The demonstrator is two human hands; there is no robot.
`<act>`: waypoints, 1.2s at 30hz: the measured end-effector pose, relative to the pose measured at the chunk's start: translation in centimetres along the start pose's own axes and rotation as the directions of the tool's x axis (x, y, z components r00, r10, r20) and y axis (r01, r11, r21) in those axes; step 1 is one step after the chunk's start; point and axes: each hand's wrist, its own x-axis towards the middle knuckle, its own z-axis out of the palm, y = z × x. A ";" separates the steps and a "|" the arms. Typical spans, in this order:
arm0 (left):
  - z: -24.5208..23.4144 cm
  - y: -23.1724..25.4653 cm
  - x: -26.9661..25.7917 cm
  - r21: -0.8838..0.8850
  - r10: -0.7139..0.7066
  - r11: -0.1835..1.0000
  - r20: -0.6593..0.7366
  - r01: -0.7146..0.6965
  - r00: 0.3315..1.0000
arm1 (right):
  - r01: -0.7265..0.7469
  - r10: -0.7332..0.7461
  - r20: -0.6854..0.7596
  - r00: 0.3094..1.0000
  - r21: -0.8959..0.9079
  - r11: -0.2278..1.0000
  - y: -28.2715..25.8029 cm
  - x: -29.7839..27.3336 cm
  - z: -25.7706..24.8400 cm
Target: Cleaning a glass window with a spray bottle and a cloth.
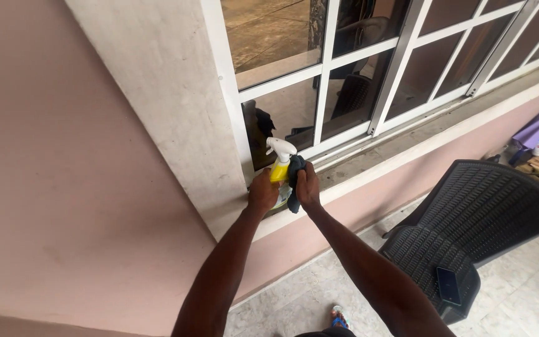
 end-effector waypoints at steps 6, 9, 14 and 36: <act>2.6 -2.5 0.3 -0.058 -0.045 0.997 -0.058 0.042 0.997 | -0.122 0.122 -0.020 0.992 -0.016 0.992 -2.0 -0.4 1.4; 2.2 -2.3 -0.2 -0.062 -0.024 0.998 -0.107 0.018 0.994 | -0.160 0.158 -0.047 0.986 -0.031 0.987 -2.1 -0.4 1.8; 1.4 -0.9 -0.9 -0.045 -0.011 0.999 -0.105 0.007 0.994 | -0.111 0.111 -0.057 0.992 0.003 0.994 0.4 -0.3 1.2; 6.5 1.3 -5.8 0.225 0.189 0.971 -0.493 -0.085 0.849 | -0.524 0.584 0.054 0.810 0.513 0.680 4.8 3.4 -6.7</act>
